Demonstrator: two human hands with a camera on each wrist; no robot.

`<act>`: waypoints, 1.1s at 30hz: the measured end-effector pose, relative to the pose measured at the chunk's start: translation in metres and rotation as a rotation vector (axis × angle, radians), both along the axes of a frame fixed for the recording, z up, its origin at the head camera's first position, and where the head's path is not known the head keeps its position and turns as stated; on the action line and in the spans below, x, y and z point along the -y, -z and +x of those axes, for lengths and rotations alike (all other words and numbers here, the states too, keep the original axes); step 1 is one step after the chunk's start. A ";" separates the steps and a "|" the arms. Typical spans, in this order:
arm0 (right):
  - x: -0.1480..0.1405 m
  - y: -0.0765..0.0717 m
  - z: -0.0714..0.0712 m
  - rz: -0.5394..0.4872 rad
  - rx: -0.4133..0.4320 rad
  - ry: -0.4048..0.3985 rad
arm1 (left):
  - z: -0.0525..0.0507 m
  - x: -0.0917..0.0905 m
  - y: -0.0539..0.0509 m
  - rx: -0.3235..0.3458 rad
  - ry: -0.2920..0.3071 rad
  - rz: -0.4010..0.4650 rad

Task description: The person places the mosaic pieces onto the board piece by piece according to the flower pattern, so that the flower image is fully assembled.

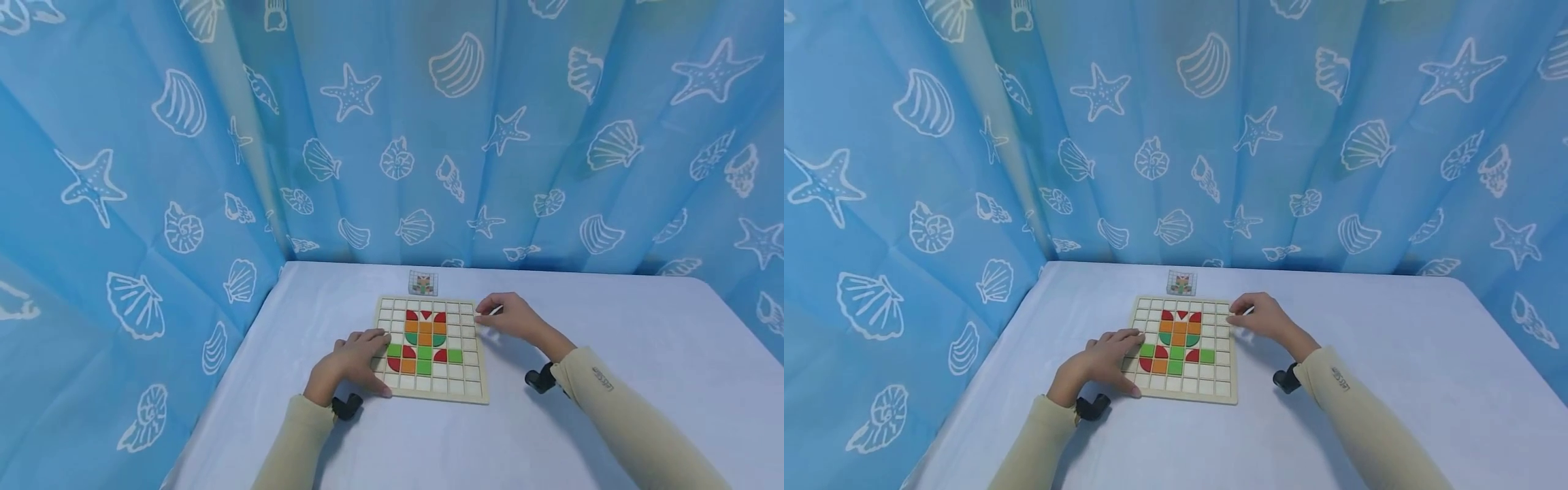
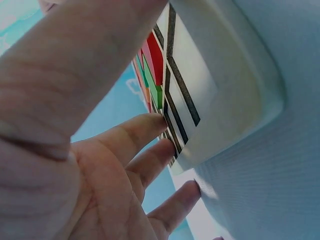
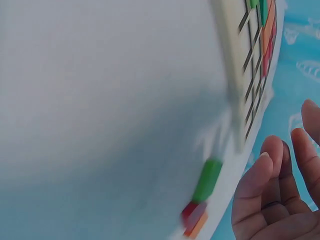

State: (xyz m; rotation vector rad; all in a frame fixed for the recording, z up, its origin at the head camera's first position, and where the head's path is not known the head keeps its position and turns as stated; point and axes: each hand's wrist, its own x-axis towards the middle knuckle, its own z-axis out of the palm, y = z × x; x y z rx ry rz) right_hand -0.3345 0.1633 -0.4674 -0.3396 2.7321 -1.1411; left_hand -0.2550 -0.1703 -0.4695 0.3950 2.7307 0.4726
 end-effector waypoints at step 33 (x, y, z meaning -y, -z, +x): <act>-0.076 0.031 -0.009 -0.102 0.232 0.137 | 0.003 -0.001 0.004 0.010 -0.009 -0.010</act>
